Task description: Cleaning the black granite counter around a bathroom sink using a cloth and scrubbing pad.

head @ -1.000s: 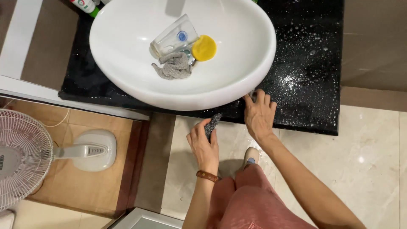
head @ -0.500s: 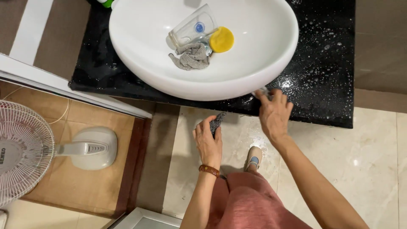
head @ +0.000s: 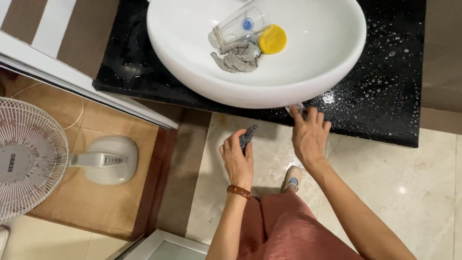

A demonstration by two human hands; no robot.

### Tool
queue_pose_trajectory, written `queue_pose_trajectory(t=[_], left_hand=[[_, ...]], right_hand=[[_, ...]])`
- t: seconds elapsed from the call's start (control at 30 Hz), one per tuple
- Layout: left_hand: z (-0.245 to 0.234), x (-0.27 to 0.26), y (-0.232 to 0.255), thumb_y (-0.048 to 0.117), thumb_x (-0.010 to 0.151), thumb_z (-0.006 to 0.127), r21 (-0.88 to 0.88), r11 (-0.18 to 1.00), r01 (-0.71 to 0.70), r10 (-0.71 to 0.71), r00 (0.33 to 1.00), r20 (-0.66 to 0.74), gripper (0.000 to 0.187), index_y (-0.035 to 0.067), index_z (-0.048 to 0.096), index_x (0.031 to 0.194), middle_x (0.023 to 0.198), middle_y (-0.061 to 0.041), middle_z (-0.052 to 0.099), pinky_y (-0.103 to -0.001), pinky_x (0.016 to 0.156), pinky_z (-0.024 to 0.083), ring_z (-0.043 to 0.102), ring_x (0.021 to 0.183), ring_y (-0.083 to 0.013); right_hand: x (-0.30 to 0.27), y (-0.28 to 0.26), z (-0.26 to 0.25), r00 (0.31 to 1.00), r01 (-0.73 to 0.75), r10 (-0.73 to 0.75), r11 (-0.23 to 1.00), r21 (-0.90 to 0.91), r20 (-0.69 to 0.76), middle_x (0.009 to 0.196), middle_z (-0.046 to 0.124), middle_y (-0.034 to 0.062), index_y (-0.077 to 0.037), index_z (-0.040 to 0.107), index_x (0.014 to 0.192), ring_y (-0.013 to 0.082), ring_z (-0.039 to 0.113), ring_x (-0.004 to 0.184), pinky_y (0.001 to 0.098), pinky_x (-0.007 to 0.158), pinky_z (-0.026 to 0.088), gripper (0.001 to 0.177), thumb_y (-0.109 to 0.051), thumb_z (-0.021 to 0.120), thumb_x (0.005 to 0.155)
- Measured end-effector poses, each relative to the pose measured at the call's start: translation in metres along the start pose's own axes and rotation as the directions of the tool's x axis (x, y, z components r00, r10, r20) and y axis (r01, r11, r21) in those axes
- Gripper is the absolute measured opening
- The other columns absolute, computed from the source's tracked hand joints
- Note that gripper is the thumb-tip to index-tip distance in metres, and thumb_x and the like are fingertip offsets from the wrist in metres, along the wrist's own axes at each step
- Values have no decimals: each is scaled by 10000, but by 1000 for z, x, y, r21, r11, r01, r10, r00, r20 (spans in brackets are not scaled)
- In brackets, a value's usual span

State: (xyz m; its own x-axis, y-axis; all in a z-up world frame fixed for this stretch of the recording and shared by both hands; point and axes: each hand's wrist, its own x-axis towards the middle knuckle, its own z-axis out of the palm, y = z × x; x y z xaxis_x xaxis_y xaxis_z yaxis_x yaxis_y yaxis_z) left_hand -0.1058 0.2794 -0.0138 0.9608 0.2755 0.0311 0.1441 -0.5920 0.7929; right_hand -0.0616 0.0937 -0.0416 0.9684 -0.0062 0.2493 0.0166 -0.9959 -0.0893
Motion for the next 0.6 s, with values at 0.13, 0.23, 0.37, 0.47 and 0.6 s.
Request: queue_pose_trajectory(t=[0.13,0.23,0.37,0.47,0.6], left_hand=[[-1,-3,-13,76,850,743,8,1000,-26,26,1000,4,407,131,619,1234,1157,-102,673,-456,948,444,574,1081,-322],[-5,-4,-17,74,850,733,5,996,-91,91,996,-23,390,116,618,1221,1162,-105,685,-451,978,420,591,1101,-311],[0,-1,-18,85,862,724,15,996,-89,88,996,22,370,114,618,1215,1143,-94,693,-444,982,411,600,1102,-299],[16,0,-9,86,860,730,4,994,-106,106,993,54,376,112,622,1219,1148,-104,684,-442,980,412,587,1098,-312],[36,-2,3,85,857,742,-36,991,-131,134,987,91,382,115,622,1218,1156,-108,670,-433,978,418,587,1094,-312]], right_hand=[[3,-43,-8,1000,-14,14,1000,21,-4,1237,593,167,-194,641,1416,292,517,988,433,801,361,533,-3,567,924],[2,-71,-7,996,6,5,992,130,-86,1340,590,175,-250,648,1389,301,524,1008,443,802,363,584,2,565,869],[-13,-41,13,990,56,-35,987,148,-137,1403,577,152,-318,634,1404,294,529,1080,434,846,370,615,-29,616,862],[-29,26,11,990,-34,44,997,74,-137,1361,586,112,-340,634,1403,277,528,1094,431,865,374,580,-122,724,873],[-56,113,7,974,-204,192,974,-98,-118,1244,601,151,-308,682,1397,307,523,1016,429,832,389,606,-230,846,819]])
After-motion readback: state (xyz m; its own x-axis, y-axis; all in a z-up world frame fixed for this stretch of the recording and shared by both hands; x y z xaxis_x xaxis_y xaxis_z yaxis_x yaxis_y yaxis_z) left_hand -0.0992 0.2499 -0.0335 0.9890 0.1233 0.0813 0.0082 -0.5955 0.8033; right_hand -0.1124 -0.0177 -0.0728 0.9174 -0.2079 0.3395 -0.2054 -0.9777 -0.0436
